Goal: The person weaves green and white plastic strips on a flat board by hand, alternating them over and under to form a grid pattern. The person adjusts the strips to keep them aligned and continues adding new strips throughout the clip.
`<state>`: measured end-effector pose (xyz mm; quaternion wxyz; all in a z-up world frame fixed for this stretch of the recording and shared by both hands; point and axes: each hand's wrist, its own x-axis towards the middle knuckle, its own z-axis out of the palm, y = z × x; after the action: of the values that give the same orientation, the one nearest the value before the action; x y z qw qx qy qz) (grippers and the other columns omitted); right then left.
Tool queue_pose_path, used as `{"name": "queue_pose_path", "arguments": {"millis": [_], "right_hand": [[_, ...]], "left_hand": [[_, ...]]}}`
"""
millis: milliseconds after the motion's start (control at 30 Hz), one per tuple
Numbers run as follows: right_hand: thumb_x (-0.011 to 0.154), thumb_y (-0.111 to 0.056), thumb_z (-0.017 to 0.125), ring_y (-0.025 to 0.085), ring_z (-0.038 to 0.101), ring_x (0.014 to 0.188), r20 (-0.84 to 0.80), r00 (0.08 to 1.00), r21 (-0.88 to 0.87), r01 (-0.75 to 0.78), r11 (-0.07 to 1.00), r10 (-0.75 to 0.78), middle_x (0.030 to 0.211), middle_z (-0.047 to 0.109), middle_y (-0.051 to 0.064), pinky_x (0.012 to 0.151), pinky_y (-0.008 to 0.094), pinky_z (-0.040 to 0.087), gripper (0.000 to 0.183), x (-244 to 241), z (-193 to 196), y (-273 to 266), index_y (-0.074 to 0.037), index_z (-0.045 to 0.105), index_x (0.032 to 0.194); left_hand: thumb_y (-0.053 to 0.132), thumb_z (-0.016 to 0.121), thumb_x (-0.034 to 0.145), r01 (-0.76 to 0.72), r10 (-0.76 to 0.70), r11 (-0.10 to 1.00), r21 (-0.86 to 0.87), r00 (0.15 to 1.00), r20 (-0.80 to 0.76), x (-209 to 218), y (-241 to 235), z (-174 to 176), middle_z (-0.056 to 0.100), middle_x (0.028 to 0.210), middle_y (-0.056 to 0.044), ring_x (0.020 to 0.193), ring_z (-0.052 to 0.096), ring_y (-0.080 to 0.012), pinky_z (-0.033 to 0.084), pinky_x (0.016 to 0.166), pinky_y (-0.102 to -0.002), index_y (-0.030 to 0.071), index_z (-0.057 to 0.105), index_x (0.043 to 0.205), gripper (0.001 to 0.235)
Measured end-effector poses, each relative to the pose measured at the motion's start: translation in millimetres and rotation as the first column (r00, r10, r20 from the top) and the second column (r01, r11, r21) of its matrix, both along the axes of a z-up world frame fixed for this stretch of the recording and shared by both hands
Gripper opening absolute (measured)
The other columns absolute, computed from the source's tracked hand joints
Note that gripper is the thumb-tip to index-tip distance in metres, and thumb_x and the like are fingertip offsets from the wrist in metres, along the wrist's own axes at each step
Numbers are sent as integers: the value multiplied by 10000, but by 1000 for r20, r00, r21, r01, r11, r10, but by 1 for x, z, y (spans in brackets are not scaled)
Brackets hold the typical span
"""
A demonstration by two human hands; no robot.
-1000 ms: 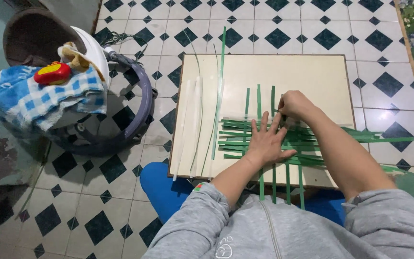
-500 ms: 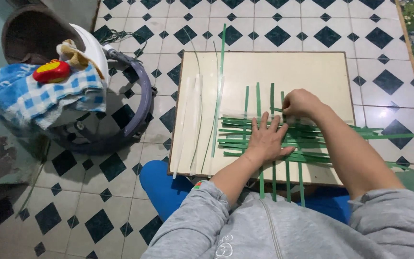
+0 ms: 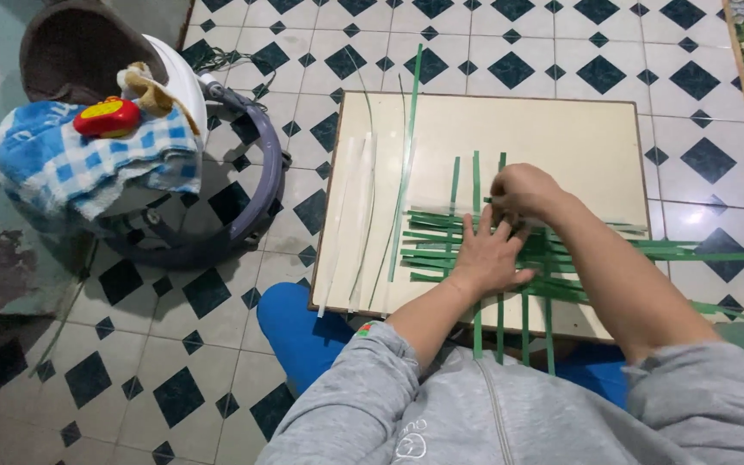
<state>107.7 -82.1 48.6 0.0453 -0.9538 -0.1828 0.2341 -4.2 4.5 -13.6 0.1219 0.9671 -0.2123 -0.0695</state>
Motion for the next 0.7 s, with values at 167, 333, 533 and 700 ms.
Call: {"name": "queue_pose_path", "arguments": {"millis": [167, 333, 533, 700], "right_hand": [[786, -168, 713, 247, 731, 814, 26, 988, -130, -150, 980, 155, 862, 766, 66, 799, 381, 587, 166, 25, -18, 10, -140, 796, 926], [775, -150, 728, 263, 735, 858, -40, 982, -176, -186, 967, 182, 905, 763, 98, 799, 400, 592, 175, 31, -29, 12, -103, 786, 933], [781, -99, 707, 310, 725, 827, -81, 984, -96, -164, 982, 157, 862, 740, 151, 782, 417, 589, 168, 12, 8, 21, -29, 772, 919], [795, -79, 670, 272, 701, 705, -42, 985, -12, -169, 986, 168, 754, 705, 126, 718, 376, 572, 98, 9, 13, 35, -15, 744, 800]], "left_hand": [[698, 452, 835, -50, 50, 999, -3, 998, -40, -6, 8, 32, 248, 1549, -80, 1433, 126, -515, 159, 1116, -701, 268, 365, 1468, 769], [736, 444, 816, -74, 72, 997, -22, 994, -76, -3, 8, 23, 236, 1552, -92, 1409, 85, -593, 148, 1105, -732, 257, 357, 1484, 826], [714, 512, 832, -38, 39, 999, 34, 999, -37, -3, 7, 20, 190, 1574, -102, 1397, 103, -618, 190, 1093, -750, 267, 314, 1507, 834], [766, 375, 830, -47, 45, 998, -45, 998, -43, -3, 8, 17, 248, 1537, -104, 1371, 159, -629, 161, 1102, -759, 253, 353, 1465, 816]]}}
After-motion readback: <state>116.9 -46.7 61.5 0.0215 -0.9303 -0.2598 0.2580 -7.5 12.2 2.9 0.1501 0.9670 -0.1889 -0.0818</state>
